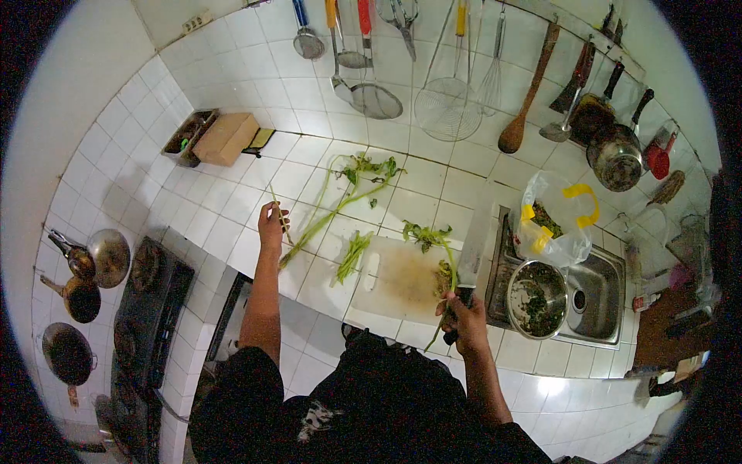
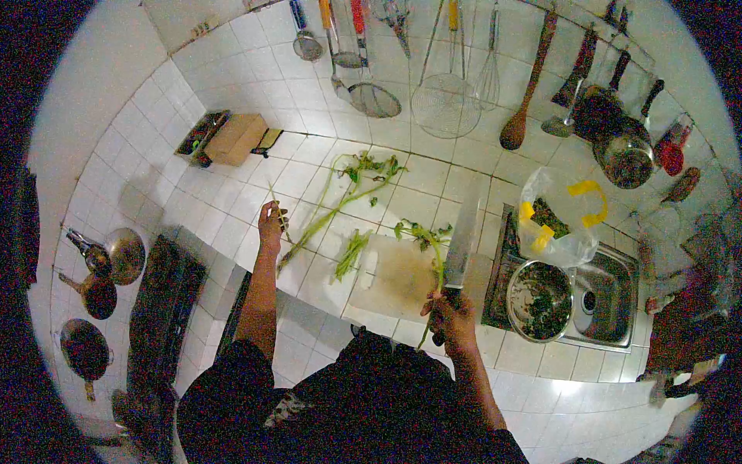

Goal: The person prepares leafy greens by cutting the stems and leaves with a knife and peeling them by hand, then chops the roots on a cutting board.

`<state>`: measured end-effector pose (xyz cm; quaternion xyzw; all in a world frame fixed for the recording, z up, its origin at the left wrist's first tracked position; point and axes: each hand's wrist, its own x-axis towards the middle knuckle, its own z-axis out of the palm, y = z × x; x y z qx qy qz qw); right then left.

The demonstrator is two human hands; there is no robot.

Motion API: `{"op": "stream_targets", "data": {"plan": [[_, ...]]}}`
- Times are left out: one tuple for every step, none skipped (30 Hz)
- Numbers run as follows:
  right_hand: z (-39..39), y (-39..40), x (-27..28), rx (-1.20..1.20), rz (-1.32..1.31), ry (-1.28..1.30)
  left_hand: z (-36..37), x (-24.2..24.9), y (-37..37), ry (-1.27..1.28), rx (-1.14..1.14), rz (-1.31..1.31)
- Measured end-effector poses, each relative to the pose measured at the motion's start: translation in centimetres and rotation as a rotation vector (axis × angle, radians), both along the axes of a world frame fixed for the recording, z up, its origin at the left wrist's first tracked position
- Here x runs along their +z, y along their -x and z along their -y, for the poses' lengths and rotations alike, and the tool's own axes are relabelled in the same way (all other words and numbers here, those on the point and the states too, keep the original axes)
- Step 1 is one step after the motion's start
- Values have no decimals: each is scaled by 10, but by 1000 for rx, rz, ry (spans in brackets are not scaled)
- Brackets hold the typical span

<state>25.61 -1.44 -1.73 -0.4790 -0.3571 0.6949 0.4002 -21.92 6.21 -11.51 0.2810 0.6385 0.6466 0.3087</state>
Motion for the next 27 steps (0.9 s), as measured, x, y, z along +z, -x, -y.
{"op": "stream_targets", "data": {"plan": [[2, 1, 1, -11, 3, 10, 2, 2, -4, 16, 8, 8], [3, 1, 2, -15, 3, 8, 4, 4, -10, 33, 16, 17], [4, 1, 2, -4, -10, 24, 3, -1, -14, 43, 23, 76], [4, 1, 3, 6, -22, 39, 1, -11, -14, 41, 19, 76], [4, 0, 4, 3, -21, 39, 1, -23, -15, 61, -47, 125], [5, 0, 6, 11, -18, 33, 4, -31, -17, 82, -113, 174], [5, -1, 7, 18, -15, 26, 10, -33, -31, 4, -162, 176], [6, -2, 7, 14, -14, 26, 11, -33, -44, 72, -121, 123], [6, -4, 7, 11, -13, 27, 14, -33, -56, 90, -160, 147], [7, -5, 7, 8, -13, 27, 18, -32, -68, 107, -200, 170], [8, -6, 6, 1, -12, 27, 19, -32, -82, 143, -212, 127], [9, -7, 4, -28, -19, 18, 20, -31, -97, 180, -223, 85], [10, -9, 3, -56, -26, 11, 22, -30, -110, 216, -255, 10], [11, -10, 3, -58, -24, 13, 24, -30, -120, 196, -294, -15], [11, -12, 5, -59, -21, 18, 24, -30, -129, 196, -327, -11], [12, -13, 6, -60, -19, 22, 24, -31, -137, 196, -359, -7], [13, -15, 4, -61, -19, 23, 23, -31, -145, 197, -361, -7], [14, -16, 2, -72, -23, 7, 21, -31, -153, 242, -335, 23], [14, -17, 0, -86, -28, -11, 18, -31, -157, 286, -312, 52], [14, -18, 1, -91, -28, -13, 16, -31, -159, 284, -317, 50], [15, -19, 1, -103, -50, -17, 16, -32, -158, 299, -311, 38], [16, -20, 2, -115, -73, -21, 16, -34, -156, 313, -305, 25], [16, -23, 2, -119, -76, -22, 15, -40, -152, 313, -308, 20], [16, -27, 3, -83, -70, -4, 16, -41, -148, 259, -294, -24], [17, -30, 4, -47, -64, 14, 15, -43, -146, 203, -280, -68], [17, -31, 3, -52, -69, 12, 14, -45, -144, 202, -285, -73], [18, -31, 3, -70, -73, -3, 17, -34, -146, 250, -297, -78]]}}
